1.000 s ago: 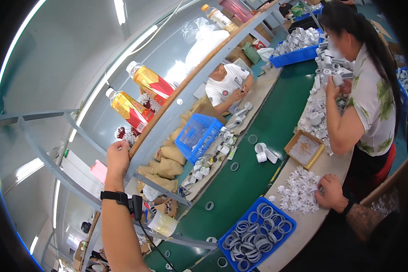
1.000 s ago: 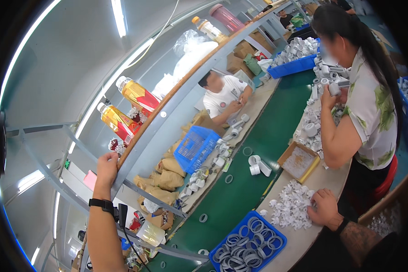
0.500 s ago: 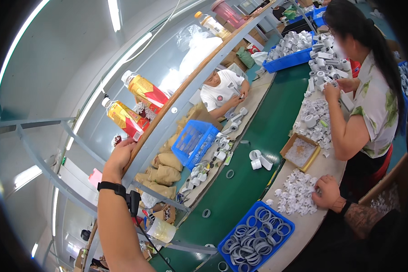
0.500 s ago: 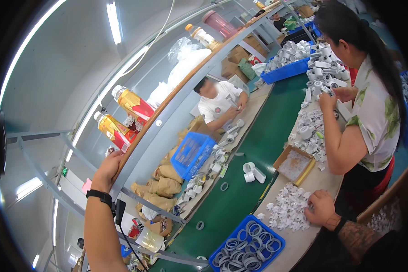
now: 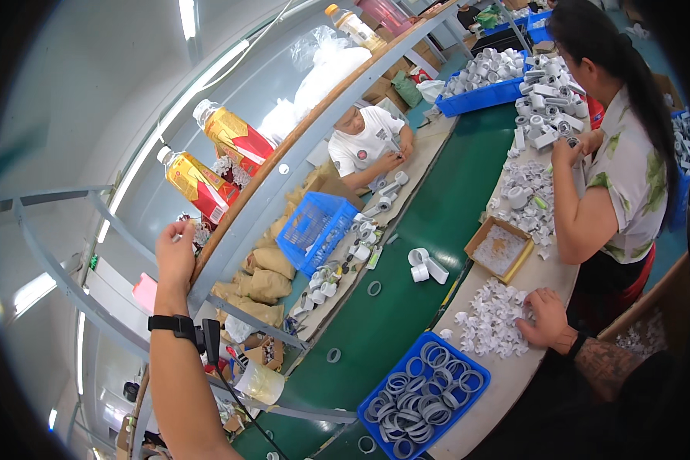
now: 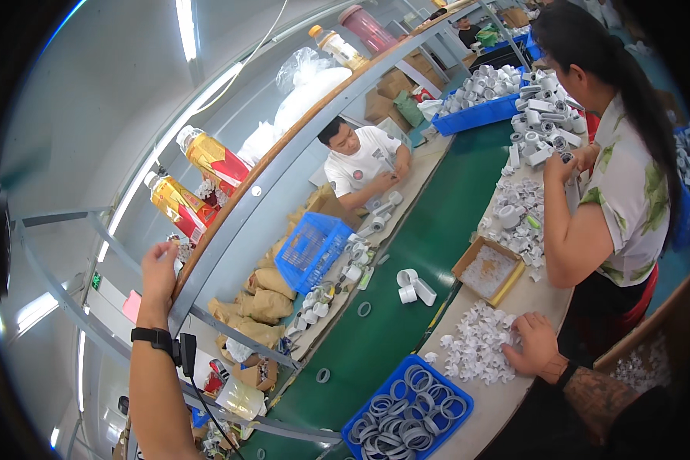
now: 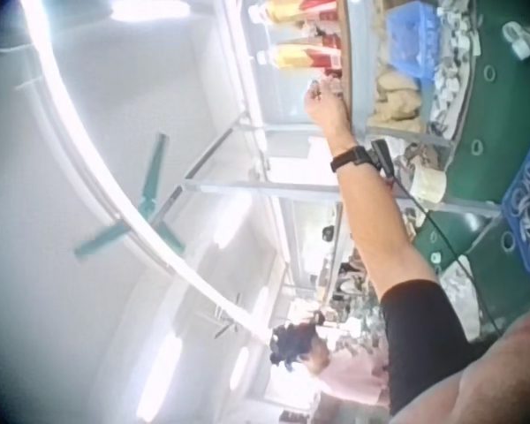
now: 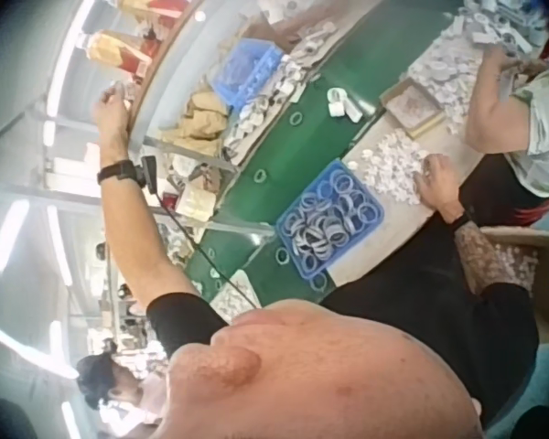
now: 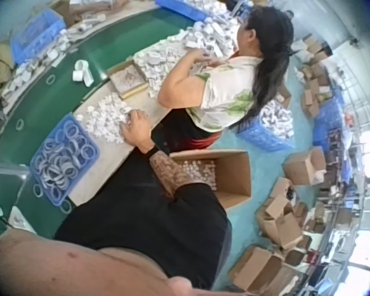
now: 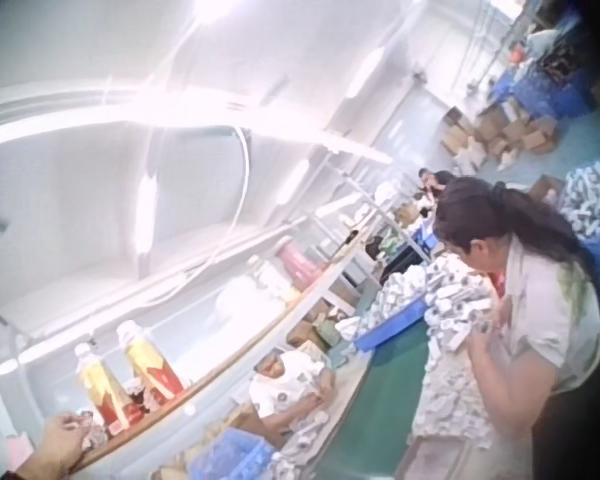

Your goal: Assembling small white plastic components on a factory assembly line.

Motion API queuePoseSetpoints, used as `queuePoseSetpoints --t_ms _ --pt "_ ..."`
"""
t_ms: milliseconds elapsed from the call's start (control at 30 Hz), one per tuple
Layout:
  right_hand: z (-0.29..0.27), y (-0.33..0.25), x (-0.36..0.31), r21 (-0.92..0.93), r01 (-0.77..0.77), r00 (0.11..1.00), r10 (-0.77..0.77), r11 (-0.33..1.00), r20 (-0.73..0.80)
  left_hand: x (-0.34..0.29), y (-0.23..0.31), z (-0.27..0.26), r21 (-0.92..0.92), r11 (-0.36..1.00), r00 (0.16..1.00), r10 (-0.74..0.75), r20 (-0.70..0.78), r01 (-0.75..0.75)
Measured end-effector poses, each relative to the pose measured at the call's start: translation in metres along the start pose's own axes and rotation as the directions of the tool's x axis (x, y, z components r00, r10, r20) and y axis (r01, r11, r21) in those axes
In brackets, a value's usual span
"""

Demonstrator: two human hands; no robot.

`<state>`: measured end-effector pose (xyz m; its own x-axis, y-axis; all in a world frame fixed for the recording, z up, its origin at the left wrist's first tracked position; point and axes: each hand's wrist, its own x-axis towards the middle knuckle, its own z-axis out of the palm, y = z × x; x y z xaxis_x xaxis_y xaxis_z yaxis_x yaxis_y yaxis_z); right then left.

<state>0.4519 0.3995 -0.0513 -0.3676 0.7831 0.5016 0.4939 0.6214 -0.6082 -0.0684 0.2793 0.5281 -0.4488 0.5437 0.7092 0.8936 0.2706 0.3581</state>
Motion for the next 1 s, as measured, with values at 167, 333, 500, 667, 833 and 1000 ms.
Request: queuePoseSetpoints --t_ms 167,333,500,667,833,1000 --pt "0.003 -0.008 -0.006 0.029 -0.048 0.997 0.05 0.998 -0.064 -0.089 0.043 0.007 -0.249 0.926 0.879 0.15 -0.452 -0.285" --pt "0.008 -0.014 -0.004 0.005 0.045 0.988 -0.044 0.999 -0.148 -0.253 0.069 0.03 -0.727 0.677 0.986 -0.019 -0.166 -0.11" --pt "-0.042 -0.133 0.047 0.43 0.287 0.952 -0.206 0.856 -0.225 -0.371 0.067 0.074 -0.79 0.595 0.987 -0.038 0.157 0.149" --pt "-0.061 -0.254 0.102 0.757 0.437 0.858 -0.478 0.486 -0.188 -0.412 0.076 0.089 -0.882 0.153 0.895 -0.056 0.443 0.446" --pt "-0.048 -0.291 0.107 0.891 0.234 0.823 -0.567 0.39 0.032 -0.417 0.063 0.079 -0.871 0.0 0.871 0.028 0.49 0.49" --pt "-0.045 -0.299 0.099 0.838 0.238 0.801 -0.587 0.49 0.116 -0.427 0.04 0.07 -0.897 0.157 0.909 -0.019 0.416 0.414"
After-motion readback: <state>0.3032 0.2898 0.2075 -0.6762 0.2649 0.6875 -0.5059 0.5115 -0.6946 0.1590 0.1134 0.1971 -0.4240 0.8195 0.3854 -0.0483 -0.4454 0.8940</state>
